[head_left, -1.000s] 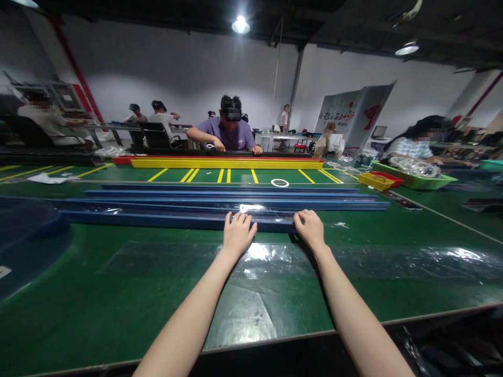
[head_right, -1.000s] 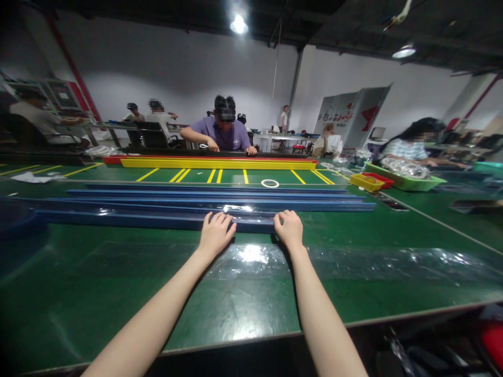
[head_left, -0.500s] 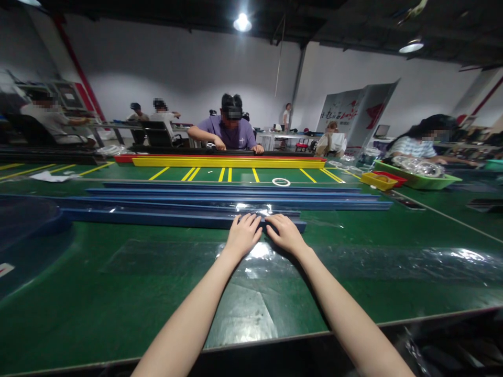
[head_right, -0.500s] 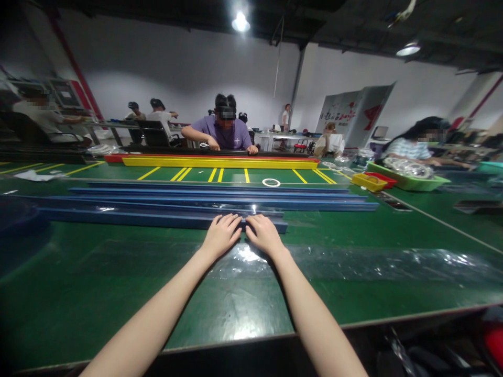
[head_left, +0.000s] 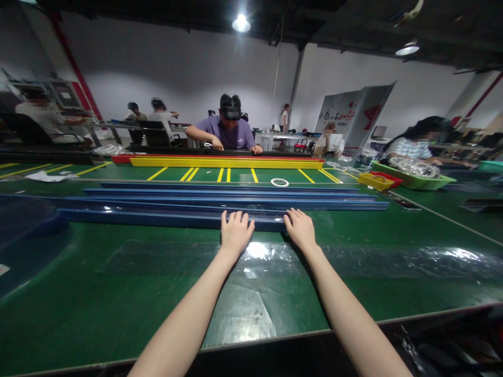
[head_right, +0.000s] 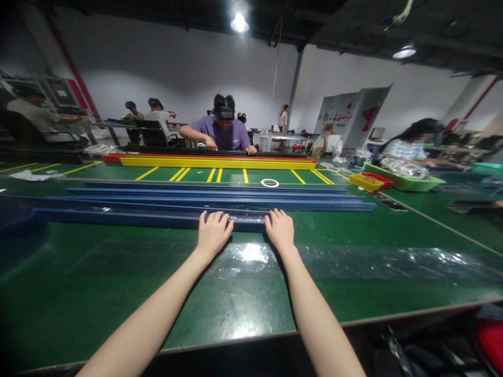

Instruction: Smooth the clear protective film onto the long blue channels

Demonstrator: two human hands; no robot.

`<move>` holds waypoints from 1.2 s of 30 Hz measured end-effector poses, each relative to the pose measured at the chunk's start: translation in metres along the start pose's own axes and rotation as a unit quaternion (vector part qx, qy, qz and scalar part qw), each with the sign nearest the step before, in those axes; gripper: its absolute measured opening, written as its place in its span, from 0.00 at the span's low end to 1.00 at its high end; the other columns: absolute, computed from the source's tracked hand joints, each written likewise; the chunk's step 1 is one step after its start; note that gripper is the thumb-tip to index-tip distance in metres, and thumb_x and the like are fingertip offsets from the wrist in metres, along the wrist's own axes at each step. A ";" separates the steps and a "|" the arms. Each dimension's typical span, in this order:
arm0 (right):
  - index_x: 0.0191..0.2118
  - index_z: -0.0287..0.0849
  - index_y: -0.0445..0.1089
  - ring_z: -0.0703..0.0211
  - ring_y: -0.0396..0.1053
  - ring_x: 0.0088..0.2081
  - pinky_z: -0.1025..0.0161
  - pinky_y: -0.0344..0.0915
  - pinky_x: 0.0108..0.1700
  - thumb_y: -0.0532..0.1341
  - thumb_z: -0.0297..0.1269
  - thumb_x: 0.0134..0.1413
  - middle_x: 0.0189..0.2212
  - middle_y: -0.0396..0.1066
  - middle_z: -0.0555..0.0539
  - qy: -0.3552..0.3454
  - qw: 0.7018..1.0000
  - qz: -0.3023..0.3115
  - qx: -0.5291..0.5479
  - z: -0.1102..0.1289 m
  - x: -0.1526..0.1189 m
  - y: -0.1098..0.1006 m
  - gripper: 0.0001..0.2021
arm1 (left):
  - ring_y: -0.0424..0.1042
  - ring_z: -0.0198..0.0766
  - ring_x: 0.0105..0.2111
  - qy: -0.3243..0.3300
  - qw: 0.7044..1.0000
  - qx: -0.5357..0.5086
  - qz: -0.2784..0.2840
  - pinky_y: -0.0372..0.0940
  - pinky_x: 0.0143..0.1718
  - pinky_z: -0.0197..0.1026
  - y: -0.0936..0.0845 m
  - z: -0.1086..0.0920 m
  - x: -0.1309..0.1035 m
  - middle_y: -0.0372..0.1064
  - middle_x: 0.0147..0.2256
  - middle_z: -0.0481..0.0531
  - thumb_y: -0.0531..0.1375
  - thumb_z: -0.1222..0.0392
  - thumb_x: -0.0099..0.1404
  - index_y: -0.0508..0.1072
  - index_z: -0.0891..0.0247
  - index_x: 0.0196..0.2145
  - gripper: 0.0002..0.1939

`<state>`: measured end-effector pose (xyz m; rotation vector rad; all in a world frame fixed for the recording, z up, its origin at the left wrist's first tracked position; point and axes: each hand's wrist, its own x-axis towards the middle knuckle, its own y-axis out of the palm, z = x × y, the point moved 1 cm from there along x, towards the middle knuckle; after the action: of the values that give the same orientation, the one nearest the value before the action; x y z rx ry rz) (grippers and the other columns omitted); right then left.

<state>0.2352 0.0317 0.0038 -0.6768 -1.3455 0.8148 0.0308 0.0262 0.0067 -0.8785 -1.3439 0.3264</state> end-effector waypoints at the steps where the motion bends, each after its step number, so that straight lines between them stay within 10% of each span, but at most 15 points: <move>1: 0.50 0.36 0.66 0.49 0.58 0.54 0.54 0.53 0.52 0.45 0.41 0.58 0.52 0.64 0.40 -0.013 1.000 0.015 -0.011 0.003 -0.001 0.003 0.22 | 0.66 0.46 0.43 0.009 1.000 -0.009 -0.001 0.49 0.52 0.54 0.000 -0.001 0.000 0.70 0.42 0.58 0.49 0.55 0.64 0.72 0.64 0.39 0.15; 8: 0.57 0.39 0.57 0.52 0.50 0.59 0.54 0.48 0.56 0.40 0.45 0.60 0.58 0.56 0.43 -0.117 0.990 0.073 -0.020 0.027 -0.006 0.008 0.25 | 0.60 0.43 0.53 0.074 0.994 -0.053 0.058 0.50 0.54 0.51 0.006 -0.007 -0.002 0.62 0.53 0.55 0.46 0.55 0.66 0.64 0.62 0.53 0.20; 14: 0.54 0.39 0.62 0.53 0.55 0.56 0.55 0.50 0.55 0.41 0.44 0.60 0.55 0.59 0.42 -0.059 0.995 0.075 -0.023 0.017 -0.001 0.000 0.24 | 0.57 0.45 0.55 0.034 0.992 -0.040 0.112 0.50 0.54 0.53 0.006 -0.002 -0.003 0.60 0.55 0.53 0.44 0.51 0.66 0.64 0.58 0.53 0.21; 21: 0.50 0.38 0.65 0.51 0.57 0.55 0.53 0.52 0.53 0.43 0.44 0.60 0.52 0.63 0.40 0.007 0.998 0.058 -0.017 -0.002 0.001 -0.003 0.22 | 0.61 0.45 0.52 0.015 0.995 -0.061 0.081 0.50 0.53 0.55 0.006 0.004 0.001 0.65 0.50 0.53 0.45 0.52 0.66 0.70 0.57 0.46 0.19; 30: 0.56 0.38 0.59 0.48 0.50 0.58 0.50 0.49 0.55 0.42 0.48 0.59 0.57 0.56 0.38 -0.085 0.993 0.075 -0.024 0.019 -0.005 0.006 0.26 | 0.64 0.48 0.49 -0.041 0.998 -0.024 0.032 0.48 0.53 0.57 0.002 0.019 0.001 0.69 0.46 0.58 0.46 0.55 0.65 0.72 0.62 0.41 0.17; 36: 0.56 0.39 0.59 0.49 0.51 0.58 0.51 0.49 0.56 0.43 0.49 0.59 0.58 0.55 0.40 -0.123 0.989 0.083 0.009 0.018 -0.004 0.002 0.26 | 0.60 0.44 0.53 0.073 0.993 -0.060 0.072 0.52 0.53 0.50 0.003 0.013 0.000 0.62 0.53 0.56 0.48 0.56 0.65 0.66 0.62 0.49 0.18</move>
<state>0.2172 0.0289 0.0025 -0.6966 -1.5147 1.0700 0.0191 0.0330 0.0036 -1.0828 -1.1760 0.2886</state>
